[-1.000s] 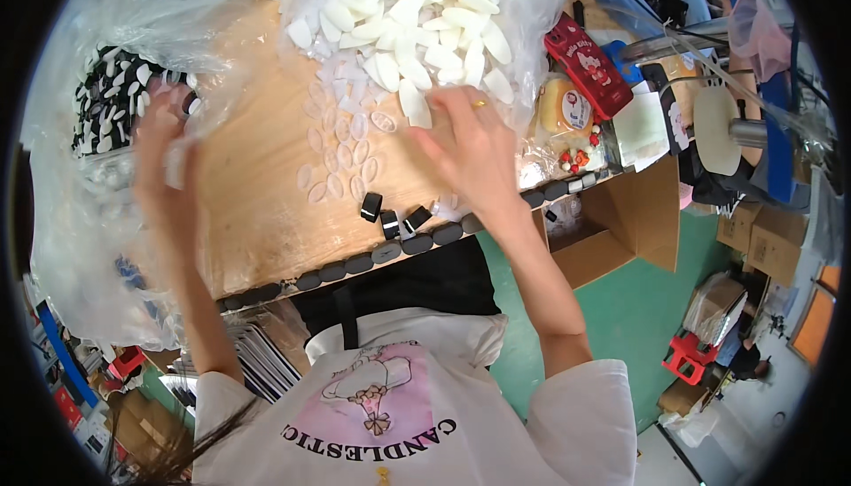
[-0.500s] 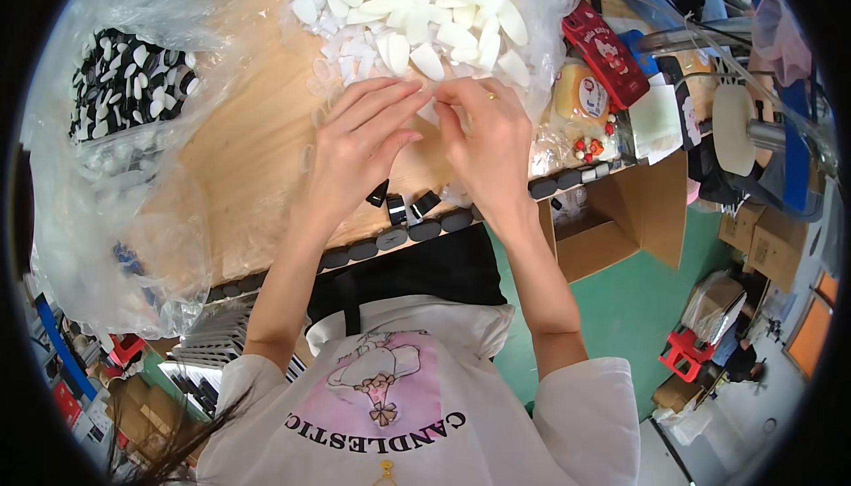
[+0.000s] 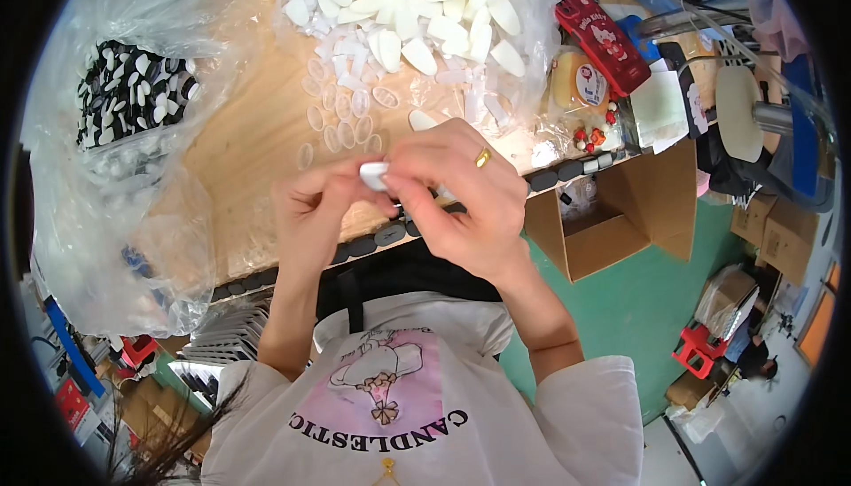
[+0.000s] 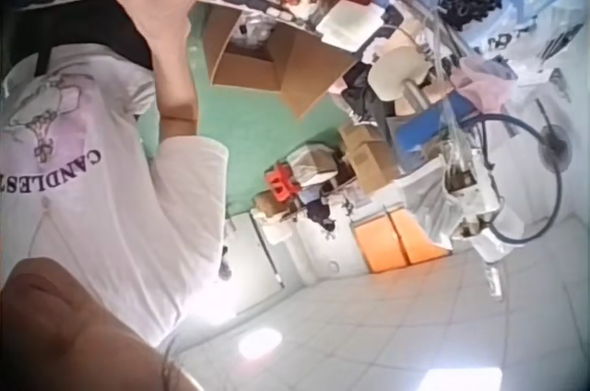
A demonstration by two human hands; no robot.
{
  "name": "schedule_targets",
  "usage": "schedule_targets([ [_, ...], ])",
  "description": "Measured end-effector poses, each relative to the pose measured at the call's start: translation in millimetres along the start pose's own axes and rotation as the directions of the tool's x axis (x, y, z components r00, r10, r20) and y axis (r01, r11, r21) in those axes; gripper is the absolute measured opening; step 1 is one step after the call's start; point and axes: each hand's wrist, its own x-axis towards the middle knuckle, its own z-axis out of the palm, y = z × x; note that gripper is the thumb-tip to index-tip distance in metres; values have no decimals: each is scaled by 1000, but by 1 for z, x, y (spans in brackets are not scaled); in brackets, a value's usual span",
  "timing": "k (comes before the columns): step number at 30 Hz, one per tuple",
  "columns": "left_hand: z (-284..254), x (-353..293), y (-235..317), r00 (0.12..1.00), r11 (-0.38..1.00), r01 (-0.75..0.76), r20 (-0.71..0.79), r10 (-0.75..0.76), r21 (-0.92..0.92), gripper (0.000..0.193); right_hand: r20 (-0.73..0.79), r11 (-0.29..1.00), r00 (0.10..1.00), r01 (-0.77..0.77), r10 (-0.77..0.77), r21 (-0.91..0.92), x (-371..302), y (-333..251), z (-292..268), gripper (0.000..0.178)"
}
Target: Manual assembly of small plastic and rubber components on a workbench.
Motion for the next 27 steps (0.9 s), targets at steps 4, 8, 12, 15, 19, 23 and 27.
schedule_targets([
  [4, -1, -15, -2, 985, 852, 173, 70, -159, -494, 24, 78, 990, 987, 139, -141, 28, 0, -1, -3, 21],
  [8, -1, -20, -7, 986, 764, 164, 87, -141, -624, 28, 127, 991, 983, 130, -132, 20, 3, -12, -4, 23],
  [12, -2, -27, -7, 984, 773, 160, 37, -173, -615, 32, 154, 995, 984, 77, -85, 62, -1, -14, -1, 24],
  [15, -9, -28, -10, 985, 783, 162, 50, -166, -600, 33, 216, 999, 976, 24, -33, 46, 4, -17, -2, 24],
  [19, -9, -26, -8, 987, 853, 144, 14, -158, -502, 32, 204, 996, 978, -56, 40, 76, 5, -17, 0, 24],
  [23, -20, -24, -10, 979, 852, -20, -163, 123, 523, 34, 81, 952, 964, -263, 253, 156, -9, 1, -14, 18],
  [27, -18, -27, -24, 997, 713, -49, -5, 74, 700, 37, -55, 833, 854, -489, 518, 260, -23, 1, -18, 14],
])
